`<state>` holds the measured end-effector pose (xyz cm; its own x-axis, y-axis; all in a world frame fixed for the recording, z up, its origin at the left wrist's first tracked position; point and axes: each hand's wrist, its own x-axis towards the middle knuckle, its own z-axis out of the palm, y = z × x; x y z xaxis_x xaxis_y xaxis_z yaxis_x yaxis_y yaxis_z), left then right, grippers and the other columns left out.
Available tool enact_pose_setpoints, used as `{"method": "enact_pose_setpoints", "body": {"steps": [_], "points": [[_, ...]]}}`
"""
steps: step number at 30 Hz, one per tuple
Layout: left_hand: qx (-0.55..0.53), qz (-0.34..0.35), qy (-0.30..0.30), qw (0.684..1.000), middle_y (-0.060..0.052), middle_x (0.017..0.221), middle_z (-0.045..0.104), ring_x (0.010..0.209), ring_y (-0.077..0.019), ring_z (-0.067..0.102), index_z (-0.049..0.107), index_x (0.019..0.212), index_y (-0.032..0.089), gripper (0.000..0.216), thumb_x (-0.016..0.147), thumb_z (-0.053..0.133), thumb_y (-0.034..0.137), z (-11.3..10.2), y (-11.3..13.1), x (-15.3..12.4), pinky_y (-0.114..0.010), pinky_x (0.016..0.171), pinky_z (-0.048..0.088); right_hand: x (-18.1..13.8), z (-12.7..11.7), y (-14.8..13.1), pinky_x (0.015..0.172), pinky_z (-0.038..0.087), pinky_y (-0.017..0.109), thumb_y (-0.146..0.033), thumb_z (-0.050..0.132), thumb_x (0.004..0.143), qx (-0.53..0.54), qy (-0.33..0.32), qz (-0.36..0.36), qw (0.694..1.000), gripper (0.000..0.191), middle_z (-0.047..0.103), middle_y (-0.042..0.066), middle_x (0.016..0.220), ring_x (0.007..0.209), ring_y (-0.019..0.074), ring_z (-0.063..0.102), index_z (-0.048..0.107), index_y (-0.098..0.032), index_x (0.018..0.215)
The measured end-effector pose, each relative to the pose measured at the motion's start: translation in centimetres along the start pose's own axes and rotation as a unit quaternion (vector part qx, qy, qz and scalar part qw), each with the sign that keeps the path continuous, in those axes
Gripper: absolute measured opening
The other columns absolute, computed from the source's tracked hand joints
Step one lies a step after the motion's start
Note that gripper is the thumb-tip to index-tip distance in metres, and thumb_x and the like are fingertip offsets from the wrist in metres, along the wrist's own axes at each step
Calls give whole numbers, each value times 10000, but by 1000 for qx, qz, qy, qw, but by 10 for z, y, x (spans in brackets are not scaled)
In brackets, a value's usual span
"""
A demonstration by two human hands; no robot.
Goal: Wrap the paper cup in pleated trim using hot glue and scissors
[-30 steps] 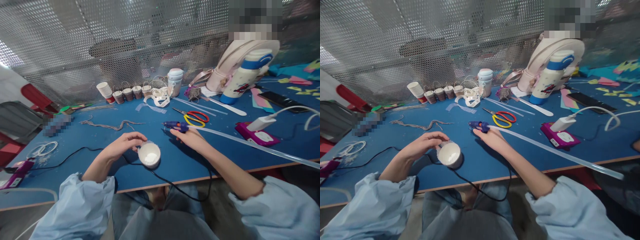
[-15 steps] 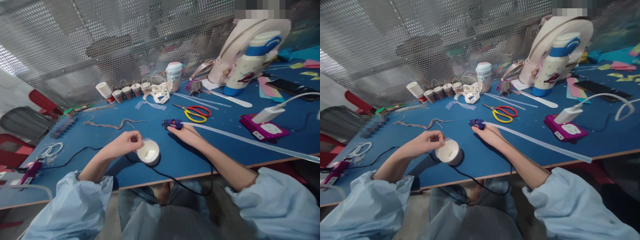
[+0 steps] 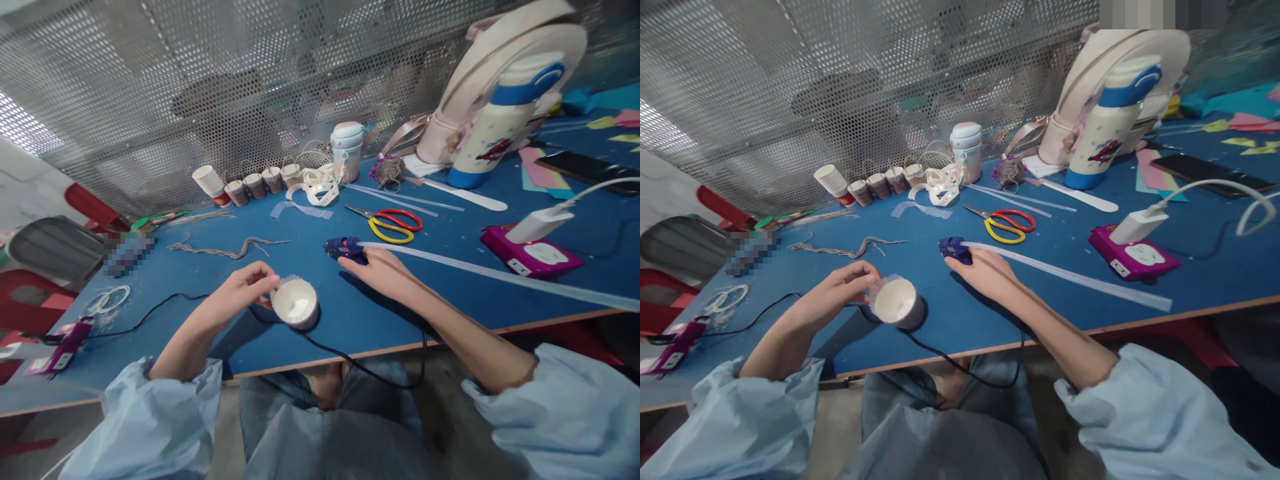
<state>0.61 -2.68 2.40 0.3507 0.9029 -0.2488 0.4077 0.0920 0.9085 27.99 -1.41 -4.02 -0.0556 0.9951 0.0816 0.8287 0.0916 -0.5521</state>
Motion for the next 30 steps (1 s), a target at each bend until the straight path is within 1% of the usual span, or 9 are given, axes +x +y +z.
{"method": "enact_pose_setpoints", "body": {"steps": [5,7,9,13,16,19,21,25,30], "points": [[-114,60,58,990,-99,1202,602,1072,-249,587,542,1130,228,427,767,693,394,9,-41,-36,-405,902,499,-48,-13,10,742,462,326,-444,563,847,-54,62,-22,996,271,695,106,947,914,276,636,643,-190,898],[-112,68,70,989,-104,1298,548,1179,-275,539,483,1201,252,593,687,773,317,24,-56,-44,-438,987,452,-69,-21,0,701,463,316,-368,577,846,-43,61,-30,997,173,684,72,856,828,244,640,629,-204,828],[-82,65,105,989,-108,1360,496,1247,-270,491,426,1238,248,680,665,788,296,45,-63,-45,-435,1049,398,-80,-31,-20,673,462,286,-311,550,870,25,41,-102,994,135,666,38,799,755,194,628,623,-210,818],[6,56,208,976,-128,1255,546,1172,-275,537,380,1223,184,769,603,811,331,80,-62,-30,-429,1001,425,-55,-42,-70,749,448,289,-229,543,880,83,58,-226,969,121,674,57,878,833,180,606,644,-166,901],[49,55,234,969,-104,1157,580,1083,-264,576,406,1174,168,695,613,789,315,85,-58,-18,-415,934,456,-13,-39,-93,753,439,285,-217,593,840,80,-40,-225,970,140,695,55,950,854,175,602,681,-160,933],[57,87,199,975,-100,1135,594,1065,-255,578,450,1143,154,595,638,749,250,72,-53,-13,-405,938,447,23,-30,-101,723,446,258,-281,602,828,106,-211,-213,948,188,715,44,955,827,164,618,712,-161,922],[50,101,149,982,-102,1158,598,1086,-252,567,478,1160,151,567,653,722,224,59,-49,-13,-401,966,429,37,-25,-100,694,445,246,-300,590,822,116,-265,-210,934,212,721,33,896,806,163,618,721,-157,909],[45,95,94,990,-97,1153,605,1073,-246,569,518,1169,145,562,636,693,178,34,-46,-11,-392,973,427,45,-16,-98,638,433,239,-264,577,796,115,-276,-211,931,210,703,29,802,718,146,586,716,-135,886],[-19,120,25,992,-107,1257,577,1139,-239,557,463,1289,165,682,638,664,137,22,-50,-4,-381,1005,422,42,-7,-96,620,429,233,-206,563,788,152,-227,-204,940,161,673,17,751,670,125,564,700,-134,834]]}}
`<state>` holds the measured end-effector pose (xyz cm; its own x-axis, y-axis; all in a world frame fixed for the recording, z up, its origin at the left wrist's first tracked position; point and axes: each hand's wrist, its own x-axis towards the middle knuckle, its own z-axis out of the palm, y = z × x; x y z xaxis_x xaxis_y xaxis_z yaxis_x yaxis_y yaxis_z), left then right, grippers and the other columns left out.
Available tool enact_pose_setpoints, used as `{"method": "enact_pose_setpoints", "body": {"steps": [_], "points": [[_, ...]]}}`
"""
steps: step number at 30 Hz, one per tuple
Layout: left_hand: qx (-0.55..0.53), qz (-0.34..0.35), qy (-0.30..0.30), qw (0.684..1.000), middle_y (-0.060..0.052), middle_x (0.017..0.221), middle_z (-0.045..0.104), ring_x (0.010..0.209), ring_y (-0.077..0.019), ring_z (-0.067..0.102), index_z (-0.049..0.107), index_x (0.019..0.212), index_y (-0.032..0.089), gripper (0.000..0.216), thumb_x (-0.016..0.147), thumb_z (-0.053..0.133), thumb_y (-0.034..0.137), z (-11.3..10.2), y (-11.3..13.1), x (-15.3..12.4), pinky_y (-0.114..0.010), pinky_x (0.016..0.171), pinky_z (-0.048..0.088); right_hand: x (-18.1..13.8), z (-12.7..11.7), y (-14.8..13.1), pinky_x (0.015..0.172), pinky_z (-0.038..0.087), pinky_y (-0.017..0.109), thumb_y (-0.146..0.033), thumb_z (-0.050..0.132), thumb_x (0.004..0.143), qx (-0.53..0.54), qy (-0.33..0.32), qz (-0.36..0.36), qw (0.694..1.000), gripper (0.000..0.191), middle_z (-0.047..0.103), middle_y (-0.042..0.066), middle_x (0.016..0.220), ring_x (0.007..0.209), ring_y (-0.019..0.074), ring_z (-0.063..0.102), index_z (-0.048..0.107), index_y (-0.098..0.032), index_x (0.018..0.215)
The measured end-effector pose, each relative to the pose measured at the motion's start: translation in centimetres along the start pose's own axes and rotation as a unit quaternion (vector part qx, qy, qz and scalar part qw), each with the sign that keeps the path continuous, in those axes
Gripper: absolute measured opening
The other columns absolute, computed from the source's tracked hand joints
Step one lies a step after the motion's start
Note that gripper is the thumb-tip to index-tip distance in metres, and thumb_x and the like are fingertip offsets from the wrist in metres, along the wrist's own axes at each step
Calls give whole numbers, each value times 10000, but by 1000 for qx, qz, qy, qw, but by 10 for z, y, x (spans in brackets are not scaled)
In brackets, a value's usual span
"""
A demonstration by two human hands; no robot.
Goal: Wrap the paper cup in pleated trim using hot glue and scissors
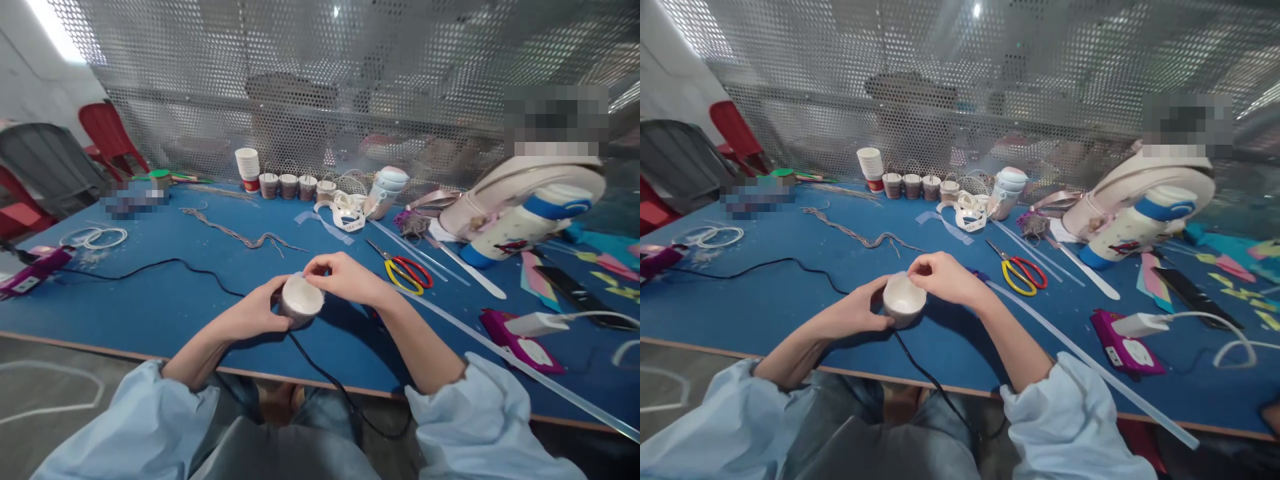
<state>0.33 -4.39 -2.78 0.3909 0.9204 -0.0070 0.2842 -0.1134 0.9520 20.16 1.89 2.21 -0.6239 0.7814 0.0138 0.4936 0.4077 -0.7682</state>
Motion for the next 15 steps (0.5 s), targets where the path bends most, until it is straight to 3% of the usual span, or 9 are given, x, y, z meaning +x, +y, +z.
{"method": "enact_pose_setpoints", "body": {"steps": [5,8,15], "points": [[-58,0,-3,998,-106,1379,502,1230,-244,513,412,1347,220,754,628,591,84,-9,0,-3,-416,1051,397,-1,9,6,635,426,242,-198,580,789,-2,71,-8,997,143,686,15,768,686,131,577,714,-162,817],[-80,3,26,996,-113,1389,492,1243,-242,510,439,1314,231,693,647,584,109,-15,7,-4,-431,1069,384,-3,13,7,665,427,252,-204,586,791,-5,101,-26,995,147,699,29,846,736,143,591,727,-179,822],[75,88,131,985,-64,1063,628,1068,-211,578,611,956,188,187,779,585,242,-17,25,9,-392,972,455,-7,17,3,578,395,236,-221,635,734,56,125,3,991,70,634,-11,665,621,122,528,670,-160,736]]}}
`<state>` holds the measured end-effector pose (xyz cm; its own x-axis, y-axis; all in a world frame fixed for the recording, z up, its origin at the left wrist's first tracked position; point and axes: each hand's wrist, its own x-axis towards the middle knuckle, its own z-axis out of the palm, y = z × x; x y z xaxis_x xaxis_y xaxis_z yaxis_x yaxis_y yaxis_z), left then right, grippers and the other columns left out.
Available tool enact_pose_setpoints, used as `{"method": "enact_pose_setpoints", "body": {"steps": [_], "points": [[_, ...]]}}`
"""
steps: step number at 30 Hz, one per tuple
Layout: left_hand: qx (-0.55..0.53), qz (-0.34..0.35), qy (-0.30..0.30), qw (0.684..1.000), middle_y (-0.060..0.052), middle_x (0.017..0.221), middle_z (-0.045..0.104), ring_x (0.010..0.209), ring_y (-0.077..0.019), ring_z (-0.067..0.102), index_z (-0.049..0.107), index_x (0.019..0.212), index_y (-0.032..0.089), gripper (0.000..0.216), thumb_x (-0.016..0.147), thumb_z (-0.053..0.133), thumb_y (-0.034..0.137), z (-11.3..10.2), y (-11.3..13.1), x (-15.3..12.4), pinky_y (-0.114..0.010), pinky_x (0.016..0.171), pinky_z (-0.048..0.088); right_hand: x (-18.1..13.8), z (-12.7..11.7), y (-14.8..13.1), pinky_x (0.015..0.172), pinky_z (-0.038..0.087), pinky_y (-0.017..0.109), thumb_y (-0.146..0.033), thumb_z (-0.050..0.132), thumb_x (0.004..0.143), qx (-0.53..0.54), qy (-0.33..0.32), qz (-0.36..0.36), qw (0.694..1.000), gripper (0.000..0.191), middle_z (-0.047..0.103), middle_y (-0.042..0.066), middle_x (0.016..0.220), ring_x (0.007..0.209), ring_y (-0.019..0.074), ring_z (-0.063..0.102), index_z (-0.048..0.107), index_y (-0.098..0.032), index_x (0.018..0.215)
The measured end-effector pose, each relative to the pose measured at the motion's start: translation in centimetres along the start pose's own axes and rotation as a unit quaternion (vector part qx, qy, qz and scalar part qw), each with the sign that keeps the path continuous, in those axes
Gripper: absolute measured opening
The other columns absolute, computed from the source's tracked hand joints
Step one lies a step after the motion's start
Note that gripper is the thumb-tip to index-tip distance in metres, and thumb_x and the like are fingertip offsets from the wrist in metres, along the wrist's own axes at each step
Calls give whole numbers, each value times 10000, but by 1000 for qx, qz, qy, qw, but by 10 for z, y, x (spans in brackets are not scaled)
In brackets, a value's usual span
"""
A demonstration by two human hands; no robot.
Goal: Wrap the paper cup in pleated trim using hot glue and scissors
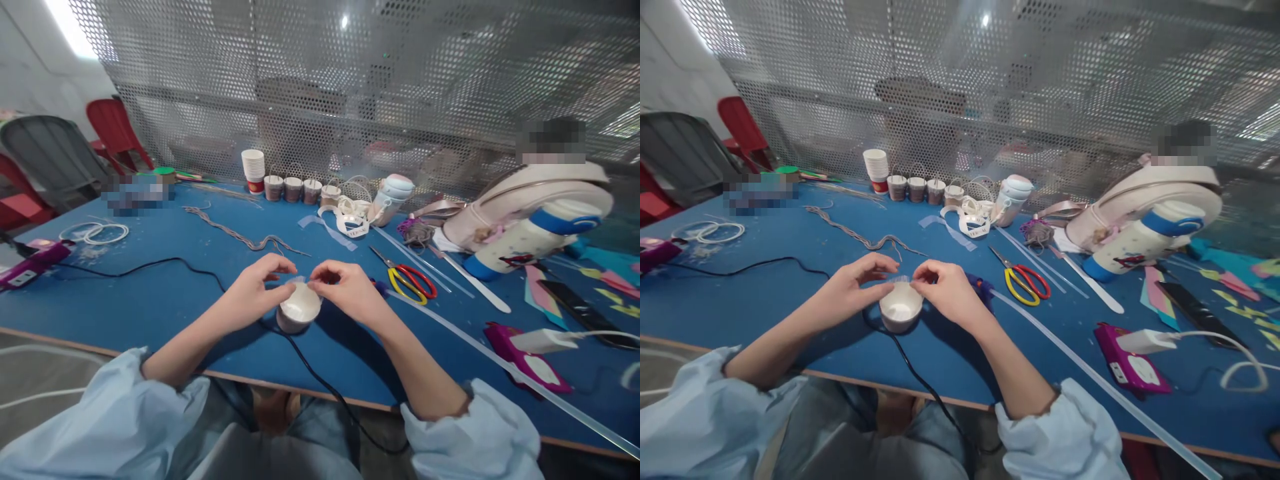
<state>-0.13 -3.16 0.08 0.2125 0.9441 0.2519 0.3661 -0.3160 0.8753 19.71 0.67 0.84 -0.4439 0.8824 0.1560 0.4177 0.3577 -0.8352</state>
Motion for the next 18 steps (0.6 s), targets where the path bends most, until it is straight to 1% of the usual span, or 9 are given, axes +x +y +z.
{"method": "enact_pose_setpoints", "body": {"steps": [1,3,6,8,11,18], "points": [[21,14,3,1000,-61,1031,629,1041,-205,583,624,900,183,140,779,575,234,1,1,2,-373,939,470,0,0,-1,568,389,235,-233,642,729,8,-3,6,1000,80,627,-14,653,607,118,516,669,-158,728],[47,29,-8,998,-62,1003,634,1004,-197,594,649,831,176,120,776,549,213,2,2,5,-339,875,491,0,-1,-1,562,382,237,-255,646,732,18,-12,15,1000,105,630,-13,650,594,114,501,681,-157,732],[67,24,-30,997,-63,992,651,968,-189,610,684,823,178,162,769,532,199,2,2,9,-310,824,497,0,-1,-1,584,386,246,-270,650,739,17,-13,10,1000,123,654,-2,690,615,119,507,707,-161,742],[77,20,-34,996,-55,987,659,952,-184,616,692,836,186,169,761,541,192,3,1,11,-301,812,493,1,0,-1,595,389,252,-274,652,740,14,-6,2,1000,128,671,9,731,638,128,523,718,-165,746],[87,25,-30,995,-48,971,663,924,-176,618,695,833,187,154,749,565,181,4,0,13,-292,807,481,3,2,-1,601,393,259,-274,649,741,13,-1,-2,1000,131,687,22,767,661,140,544,727,-169,751],[107,51,-7,993,-38,929,641,841,-146,612,688,749,173,80,731,611,161,9,-5,15,-258,755,461,3,6,-1,629,410,256,-255,645,754,21,3,-19,1000,123,696,25,783,676,136,551,734,-170,757]]}}
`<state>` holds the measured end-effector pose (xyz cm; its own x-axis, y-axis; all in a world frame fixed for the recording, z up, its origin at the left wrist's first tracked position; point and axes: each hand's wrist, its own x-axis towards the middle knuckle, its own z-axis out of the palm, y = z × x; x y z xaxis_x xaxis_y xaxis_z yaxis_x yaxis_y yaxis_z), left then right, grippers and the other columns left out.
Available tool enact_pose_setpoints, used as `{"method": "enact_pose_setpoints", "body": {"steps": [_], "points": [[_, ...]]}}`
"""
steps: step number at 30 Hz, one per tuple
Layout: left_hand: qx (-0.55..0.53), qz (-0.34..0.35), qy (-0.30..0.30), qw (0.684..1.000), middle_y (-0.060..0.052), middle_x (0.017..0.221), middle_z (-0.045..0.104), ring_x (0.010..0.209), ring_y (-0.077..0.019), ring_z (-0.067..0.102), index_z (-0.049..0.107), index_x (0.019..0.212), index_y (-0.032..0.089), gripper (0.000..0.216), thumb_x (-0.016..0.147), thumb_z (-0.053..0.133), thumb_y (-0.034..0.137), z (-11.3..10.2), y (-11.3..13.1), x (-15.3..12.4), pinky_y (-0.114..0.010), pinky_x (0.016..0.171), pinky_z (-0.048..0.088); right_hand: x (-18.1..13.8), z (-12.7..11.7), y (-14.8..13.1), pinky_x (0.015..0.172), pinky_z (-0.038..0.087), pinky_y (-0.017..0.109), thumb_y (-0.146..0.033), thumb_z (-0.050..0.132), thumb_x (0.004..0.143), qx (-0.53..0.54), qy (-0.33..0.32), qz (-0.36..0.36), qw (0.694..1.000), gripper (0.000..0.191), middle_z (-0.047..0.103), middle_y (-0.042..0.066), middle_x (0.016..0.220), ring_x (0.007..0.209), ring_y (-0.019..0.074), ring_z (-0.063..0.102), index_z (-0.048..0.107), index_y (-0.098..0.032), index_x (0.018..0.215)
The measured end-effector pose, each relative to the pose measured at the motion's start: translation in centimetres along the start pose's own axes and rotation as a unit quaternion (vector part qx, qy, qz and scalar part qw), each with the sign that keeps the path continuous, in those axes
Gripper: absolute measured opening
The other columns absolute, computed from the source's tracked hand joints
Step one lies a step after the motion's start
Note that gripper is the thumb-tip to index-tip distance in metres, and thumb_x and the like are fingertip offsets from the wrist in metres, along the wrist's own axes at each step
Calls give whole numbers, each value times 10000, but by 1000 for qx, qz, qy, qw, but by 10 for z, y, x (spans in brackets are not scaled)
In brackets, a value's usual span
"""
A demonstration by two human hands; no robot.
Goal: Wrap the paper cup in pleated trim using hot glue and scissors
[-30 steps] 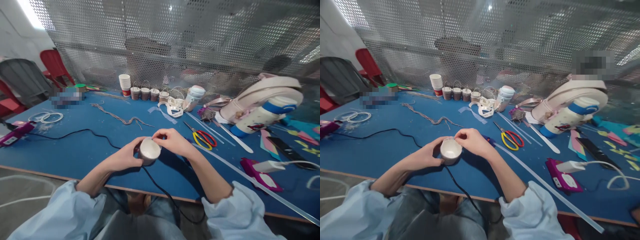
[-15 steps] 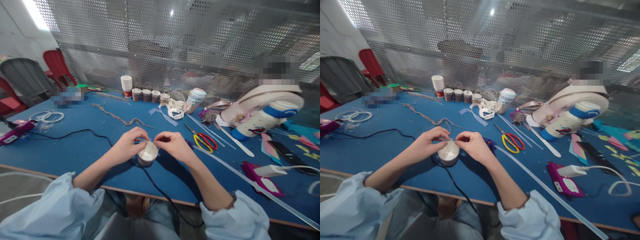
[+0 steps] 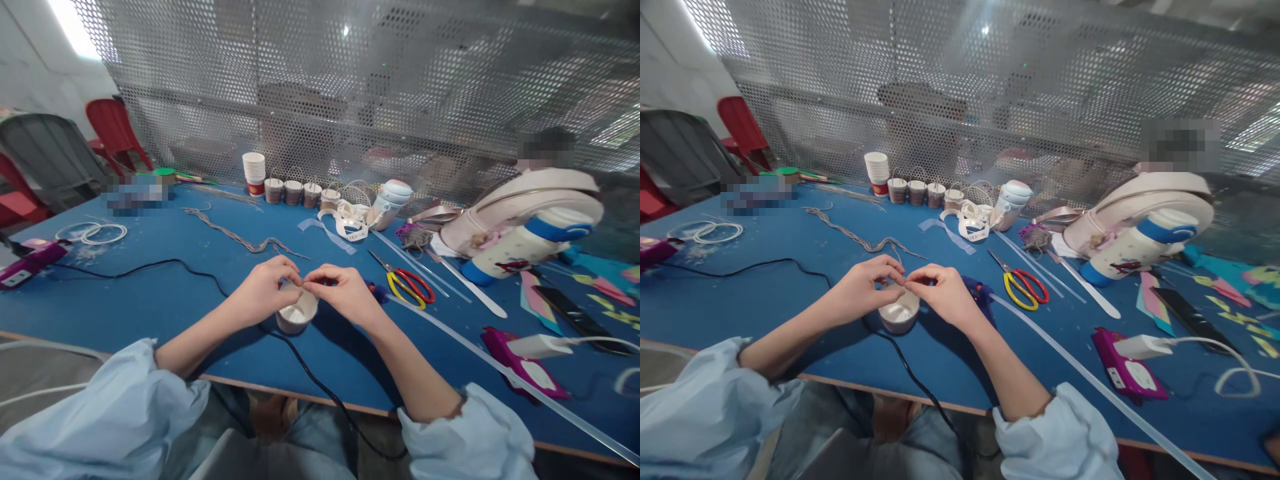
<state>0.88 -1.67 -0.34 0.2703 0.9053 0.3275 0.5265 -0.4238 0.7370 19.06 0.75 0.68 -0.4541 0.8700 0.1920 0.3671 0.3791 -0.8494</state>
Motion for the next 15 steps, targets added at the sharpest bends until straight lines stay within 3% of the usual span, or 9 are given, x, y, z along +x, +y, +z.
{"method": "enact_pose_setpoints", "body": {"steps": [10,15], "points": [[33,-25,31,999,-11,762,674,713,-132,593,641,682,169,112,715,572,87,10,7,0,-242,657,423,-4,-7,-1,699,469,282,-347,609,795,6,19,44,999,232,713,43,850,767,172,624,689,-161,907],[69,-47,40,996,-2,705,668,654,-129,573,629,687,165,106,722,566,88,10,10,-2,-238,605,399,-11,-5,-19,710,455,274,-276,582,786,-122,-43,78,989,234,703,65,975,838,180,629,648,-179,988]]}}
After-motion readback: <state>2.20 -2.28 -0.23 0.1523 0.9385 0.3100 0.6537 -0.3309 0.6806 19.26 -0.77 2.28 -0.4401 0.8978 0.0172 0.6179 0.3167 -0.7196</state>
